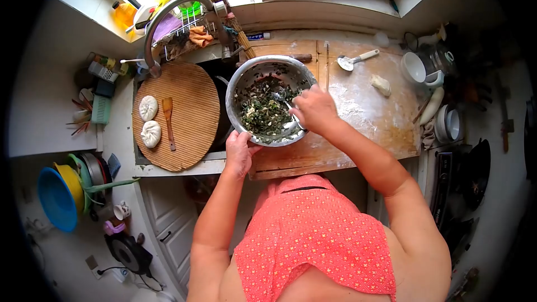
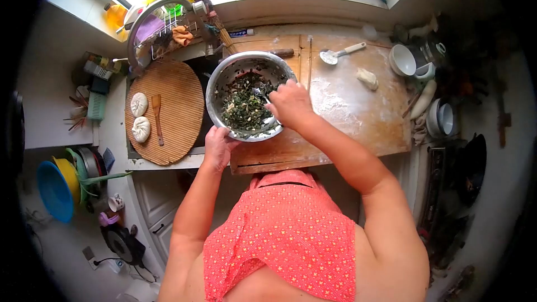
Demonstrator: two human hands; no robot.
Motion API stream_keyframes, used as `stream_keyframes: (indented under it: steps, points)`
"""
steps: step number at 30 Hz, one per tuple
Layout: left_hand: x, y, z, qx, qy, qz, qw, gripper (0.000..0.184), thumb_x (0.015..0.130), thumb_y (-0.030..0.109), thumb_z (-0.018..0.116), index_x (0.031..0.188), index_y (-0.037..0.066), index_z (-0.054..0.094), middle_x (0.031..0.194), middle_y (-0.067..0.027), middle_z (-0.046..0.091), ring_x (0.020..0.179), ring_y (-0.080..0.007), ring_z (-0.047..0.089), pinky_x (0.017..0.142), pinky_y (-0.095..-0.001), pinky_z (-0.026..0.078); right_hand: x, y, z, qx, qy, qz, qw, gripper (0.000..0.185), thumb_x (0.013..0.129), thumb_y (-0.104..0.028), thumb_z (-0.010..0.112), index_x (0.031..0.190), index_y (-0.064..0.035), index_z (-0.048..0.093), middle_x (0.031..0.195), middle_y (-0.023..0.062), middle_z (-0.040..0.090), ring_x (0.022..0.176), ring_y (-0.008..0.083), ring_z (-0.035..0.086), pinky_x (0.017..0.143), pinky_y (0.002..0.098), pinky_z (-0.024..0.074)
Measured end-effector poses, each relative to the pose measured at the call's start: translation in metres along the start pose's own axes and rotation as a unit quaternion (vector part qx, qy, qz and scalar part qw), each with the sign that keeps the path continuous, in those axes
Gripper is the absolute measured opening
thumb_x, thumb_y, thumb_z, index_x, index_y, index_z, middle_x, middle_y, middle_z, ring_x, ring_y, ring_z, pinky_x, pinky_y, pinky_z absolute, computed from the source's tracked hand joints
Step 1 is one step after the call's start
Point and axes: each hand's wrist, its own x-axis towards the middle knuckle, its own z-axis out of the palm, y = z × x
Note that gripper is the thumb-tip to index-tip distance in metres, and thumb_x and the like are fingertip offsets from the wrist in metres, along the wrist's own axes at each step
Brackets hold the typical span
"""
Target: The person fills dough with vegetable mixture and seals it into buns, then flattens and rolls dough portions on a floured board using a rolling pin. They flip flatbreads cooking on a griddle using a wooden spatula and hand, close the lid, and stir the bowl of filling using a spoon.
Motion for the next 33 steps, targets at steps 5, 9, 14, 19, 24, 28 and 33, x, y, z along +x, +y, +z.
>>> stream_keyframes:
  steps: [5,9,14,19,24,28,33]
  points:
    - [0.007,0.006,-0.008,0.017,-0.026,-0.010,0.999,0.020,0.086,0.007,0.047,0.104,0.002,0.055,0.095,-0.0082,0.063,0.082,-0.0186,0.063,0.071,-0.0383,0.058,0.012,-0.009,0.016,-0.016,-0.201,0.090,0.975,0.016,0.080,-0.023,0.067,0.085,-0.0084,0.071,0.083,0.0125,0.070,0.087,0.0309,0.067,0.071,0.0433,0.0526]
    - [0.009,0.012,-0.009,0.026,-0.035,0.035,0.998,0.016,0.086,0.006,0.049,0.100,0.001,0.055,0.091,-0.0072,0.062,0.081,-0.0172,0.063,0.069,-0.0367,0.058,0.016,0.007,-0.008,-0.044,-0.108,0.059,0.991,0.008,0.081,-0.010,0.060,0.086,-0.0078,0.066,0.087,0.0095,0.064,0.086,0.0307,0.067,0.073,0.0444,0.0538]
    - [0.043,-0.006,-0.030,0.100,0.000,0.102,0.990,0.009,0.082,0.007,0.055,0.089,0.001,0.053,0.083,-0.0054,0.058,0.075,-0.0121,0.055,0.068,-0.0299,0.051,0.066,0.016,-0.056,-0.176,-0.001,-0.220,0.960,0.012,0.080,-0.013,0.059,0.091,-0.0154,0.064,0.087,0.0008,0.058,0.084,0.0191,0.060,0.072,0.0333,0.0481]
    - [0.064,-0.013,-0.045,0.257,0.004,0.176,0.950,0.006,0.084,0.007,0.051,0.089,0.005,0.049,0.084,-0.0043,0.054,0.075,-0.0138,0.060,0.062,-0.0335,0.057,0.124,-0.034,-0.057,-0.203,0.019,-0.464,0.862,0.012,0.080,-0.019,0.060,0.091,-0.0162,0.065,0.084,-0.0036,0.057,0.091,0.0148,0.054,0.077,0.0291,0.0445]
    - [0.066,-0.009,-0.045,0.262,-0.012,0.127,0.957,0.010,0.083,0.009,0.051,0.093,0.005,0.052,0.088,-0.0046,0.058,0.077,-0.0145,0.061,0.062,-0.0325,0.057,0.173,-0.044,-0.037,-0.229,-0.048,-0.545,0.805,0.009,0.078,-0.022,0.060,0.078,-0.0148,0.065,0.083,-0.0046,0.061,0.091,0.0154,0.054,0.079,0.0307,0.0463]
    - [0.029,0.022,-0.022,0.097,-0.046,0.041,0.993,0.012,0.084,0.006,0.052,0.092,-0.002,0.056,0.084,-0.0064,0.060,0.075,-0.0138,0.060,0.064,-0.0295,0.055,0.181,-0.012,-0.052,-0.319,-0.131,-0.397,0.850,0.009,0.079,-0.023,0.063,0.078,-0.0151,0.066,0.085,-0.0012,0.065,0.092,0.0163,0.058,0.080,0.0310,0.0497]
    - [0.016,0.018,-0.012,0.035,-0.064,0.010,0.997,0.016,0.087,0.005,0.050,0.100,-0.003,0.055,0.092,-0.0078,0.063,0.083,-0.0166,0.066,0.064,-0.0297,0.060,0.134,0.043,-0.047,-0.313,-0.214,-0.139,0.915,0.019,0.089,-0.019,0.056,0.079,-0.0108,0.070,0.086,0.0096,0.069,0.084,0.0240,0.069,0.068,0.0391,0.0557]
